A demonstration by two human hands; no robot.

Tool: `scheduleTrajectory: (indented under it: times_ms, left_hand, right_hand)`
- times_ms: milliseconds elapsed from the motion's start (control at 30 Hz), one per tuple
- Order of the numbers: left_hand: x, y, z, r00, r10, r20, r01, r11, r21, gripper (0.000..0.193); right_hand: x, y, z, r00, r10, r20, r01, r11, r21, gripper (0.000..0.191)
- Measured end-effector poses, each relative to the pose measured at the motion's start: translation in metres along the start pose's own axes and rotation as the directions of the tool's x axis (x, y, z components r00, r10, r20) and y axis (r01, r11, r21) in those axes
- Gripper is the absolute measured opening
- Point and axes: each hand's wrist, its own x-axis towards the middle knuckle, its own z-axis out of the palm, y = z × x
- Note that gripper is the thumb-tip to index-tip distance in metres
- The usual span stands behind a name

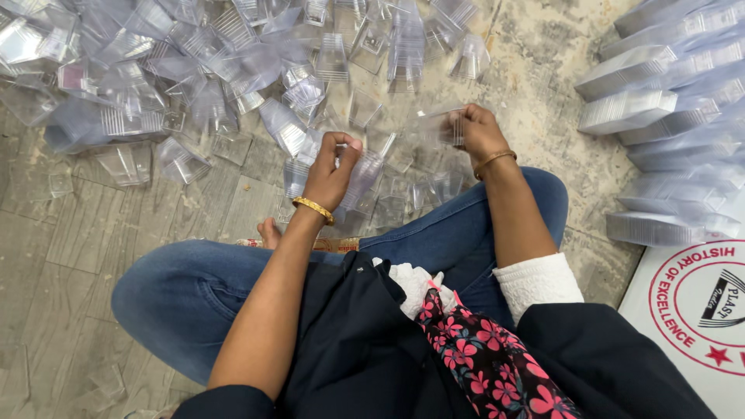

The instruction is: The person sits on the floor among a large pile of loose clear plastic cups and stacks them one at a time, nesting cups into a held stack and setting completed stacks aside with the finished stacks of cups.

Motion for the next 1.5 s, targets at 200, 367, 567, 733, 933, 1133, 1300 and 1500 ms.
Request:
scheduleTrajectory:
  times_ms: [200, 367, 567, 733, 933, 1133, 1300, 1500]
  left_hand:
    - [-0.002, -0.011, 0.007, 0.928, 0.271, 0.257, -0.304, 0.947, 0.101, 0.052]
    - [-0.007, -0.018, 0.019, 0.92, 0.229, 0.32, -0.288, 0.945, 0.152, 0.049]
    - [-0.001, -0.006, 0.002, 0.993, 0.042, 0.112, -0.035, 0.997, -0.065, 0.039]
    - [-0.003, 0.0, -0.002, 0.995, 0.093, 0.043, -0.088, 0.99, -0.112, 0.035]
    - [-0.006, 0.009, 0.002, 0.999, -0.038, 0.02, 0.039, 0.998, -0.039, 0.036]
    - [-0.007, 0.016, 0.003, 0.993, -0.106, 0.056, 0.104, 0.994, 0.042, 0.035]
    - [-0.004, 0.002, 0.004, 0.979, -0.043, 0.201, 0.015, 0.99, 0.139, 0.044]
    - [-0.006, -0.019, 0.017, 0.893, 0.279, 0.353, -0.348, 0.926, 0.148, 0.046]
  right_hand:
    - [-0.027, 0.021, 0.028, 0.942, 0.157, 0.297, -0.175, 0.984, 0.035, 0.008]
    - [-0.043, 0.037, 0.059, 0.863, -0.072, 0.5, 0.154, 0.98, -0.125, 0.025]
    - [0.013, -0.012, 0.058, 0.641, -0.758, 0.118, 0.64, 0.443, -0.628, 0.028]
    - [0.051, -0.03, 0.08, 0.415, -0.853, 0.316, 0.602, -0.003, -0.798, 0.028]
    - [0.043, -0.014, 0.045, 0.684, -0.727, 0.056, 0.534, 0.447, -0.718, 0.005]
    - [0.008, -0.008, 0.005, 0.999, -0.038, 0.01, 0.038, 0.998, -0.053, 0.009]
    - [-0.017, 0.0, 0.007, 0.969, 0.073, 0.238, -0.068, 0.997, -0.026, 0.011]
    - [-0.034, 0.037, 0.047, 0.72, -0.14, 0.68, 0.438, 0.851, -0.29, 0.024]
